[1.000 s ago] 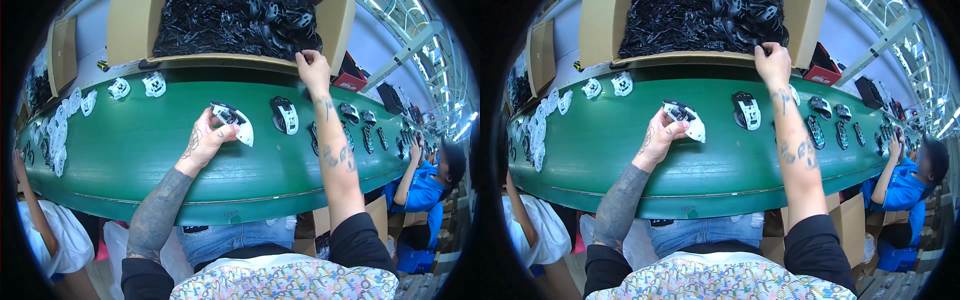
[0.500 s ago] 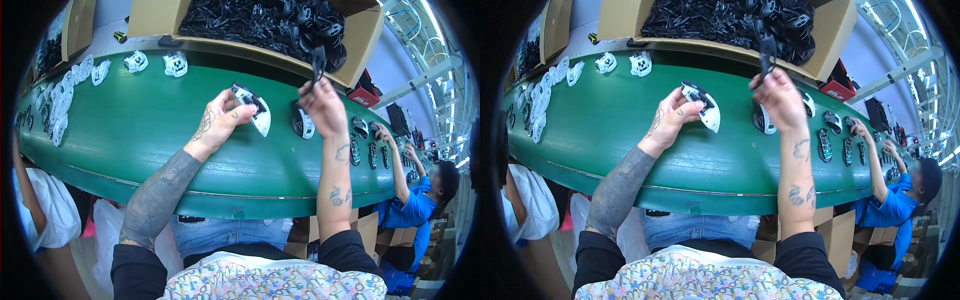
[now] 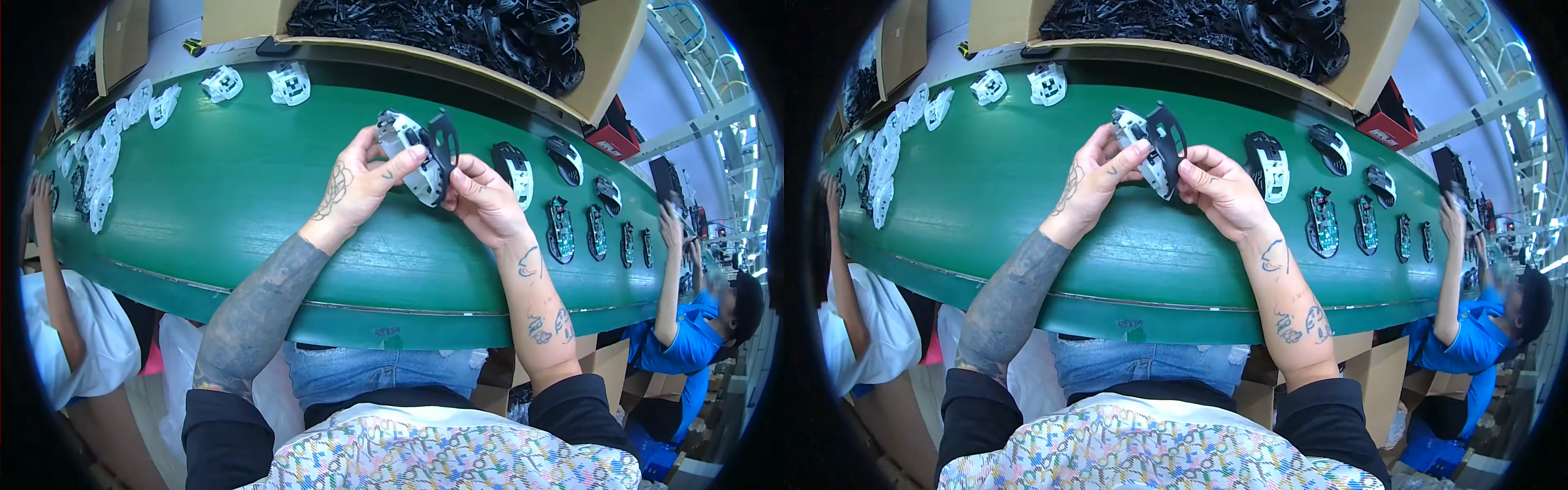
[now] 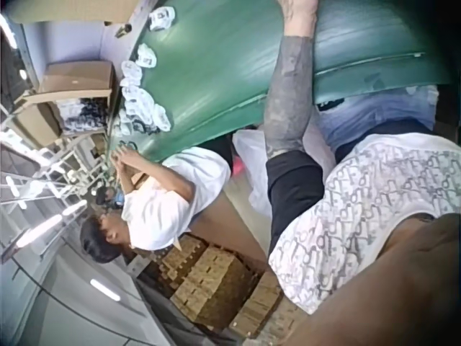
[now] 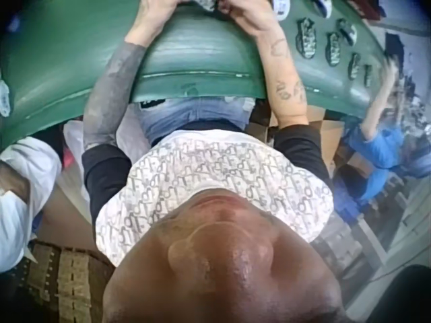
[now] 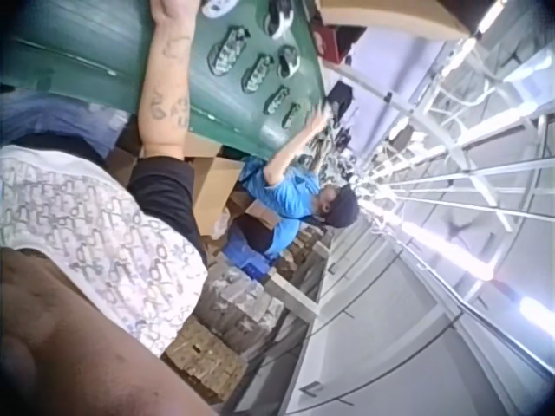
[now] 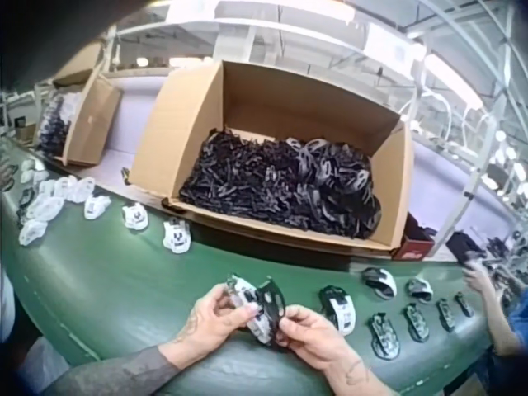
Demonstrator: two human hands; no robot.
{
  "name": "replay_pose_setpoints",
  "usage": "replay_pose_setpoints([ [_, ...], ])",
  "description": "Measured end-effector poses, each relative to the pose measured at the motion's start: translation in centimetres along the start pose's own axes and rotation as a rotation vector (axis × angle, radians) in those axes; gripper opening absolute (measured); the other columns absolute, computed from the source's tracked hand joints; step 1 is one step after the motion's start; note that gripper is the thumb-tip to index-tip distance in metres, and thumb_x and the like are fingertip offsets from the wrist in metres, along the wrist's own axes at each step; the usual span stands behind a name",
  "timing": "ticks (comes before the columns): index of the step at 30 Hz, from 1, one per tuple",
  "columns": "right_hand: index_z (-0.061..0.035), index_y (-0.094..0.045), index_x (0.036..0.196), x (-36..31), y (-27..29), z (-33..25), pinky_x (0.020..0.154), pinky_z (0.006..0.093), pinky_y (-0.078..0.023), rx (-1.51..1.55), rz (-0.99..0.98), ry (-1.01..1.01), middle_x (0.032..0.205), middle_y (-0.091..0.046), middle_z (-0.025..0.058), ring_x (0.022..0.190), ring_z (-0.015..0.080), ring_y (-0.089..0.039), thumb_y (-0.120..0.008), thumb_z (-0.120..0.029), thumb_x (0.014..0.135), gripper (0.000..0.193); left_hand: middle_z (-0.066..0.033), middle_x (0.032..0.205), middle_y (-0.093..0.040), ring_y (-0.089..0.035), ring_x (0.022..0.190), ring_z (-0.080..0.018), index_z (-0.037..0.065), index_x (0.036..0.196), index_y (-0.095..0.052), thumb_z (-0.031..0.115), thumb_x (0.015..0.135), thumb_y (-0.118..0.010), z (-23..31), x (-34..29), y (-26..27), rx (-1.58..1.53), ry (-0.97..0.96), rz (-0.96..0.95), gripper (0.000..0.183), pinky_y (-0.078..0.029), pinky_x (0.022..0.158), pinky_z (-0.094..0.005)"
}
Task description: The person assembles small electronic devices on a green workbench. They pick up white plastic casings and black internal components, fit them together by hand, and place the completed units on the table. The process is repeated for multiple units in a repetitive assembly line manner.
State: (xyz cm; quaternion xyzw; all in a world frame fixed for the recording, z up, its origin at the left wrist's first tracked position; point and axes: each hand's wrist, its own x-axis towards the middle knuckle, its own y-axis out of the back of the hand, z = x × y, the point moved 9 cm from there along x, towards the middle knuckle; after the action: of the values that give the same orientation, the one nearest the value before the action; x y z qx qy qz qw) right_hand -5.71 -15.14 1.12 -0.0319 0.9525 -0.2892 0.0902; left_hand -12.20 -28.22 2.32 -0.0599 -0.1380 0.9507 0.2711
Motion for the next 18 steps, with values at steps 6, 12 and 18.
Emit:
replay_pose_setpoints([
  [6, -0.0024, -0.056, 0.111, -0.3, -0.8, -2.4, 0.073, 0.0204, -0.047, -0.46, 0.141, 0.262, 0.093, -0.059, 0.0019, 0.077, 0.0054, -0.054, -0.067, -0.008, 0.086, 0.028, -0.013, 0.115, -0.056, -0.061, 0.1, -0.0191, -0.002, 0.126, -0.042, 0.027, 0.079, -0.075, -0.1, -0.1, -0.3, -0.03, 0.016, -0.046, 0.065, -0.05, 0.084, -0.0292],
  [12, 0.0009, -0.05, 0.124, 0.0, -1.1, -1.2, 0.082, 0.0259, -0.049, -0.581, 0.152, 0.199, 0.103, -0.06, 0.0066, 0.092, 0.0113, -0.058, -0.066, -0.016, 0.088, 0.042, -0.0101, 0.102, -0.061, -0.061, 0.093, -0.0159, 0.0, 0.109, -0.051, 0.017, 0.075, -0.078, 0.8, -0.1, 0.4, -0.069, -0.039, 0.004, 0.047, -0.05, 0.085, -0.0308],
  [18, -0.0002, -0.051, 0.127, 0.0, -1.9, 0.6, 0.089, 0.0305, -0.047, -0.459, 0.071, 0.1, 0.113, -0.062, 0.0077, 0.101, 0.0171, -0.06, -0.061, -0.022, 0.092, 0.042, -0.0082, 0.101, -0.063, -0.061, 0.092, -0.0137, 0.003, 0.105, -0.054, 0.012, 0.076, -0.076, 1.6, -0.6, 0.4, -0.029, -0.059, -0.026, 0.037, -0.048, 0.086, -0.0277],
])
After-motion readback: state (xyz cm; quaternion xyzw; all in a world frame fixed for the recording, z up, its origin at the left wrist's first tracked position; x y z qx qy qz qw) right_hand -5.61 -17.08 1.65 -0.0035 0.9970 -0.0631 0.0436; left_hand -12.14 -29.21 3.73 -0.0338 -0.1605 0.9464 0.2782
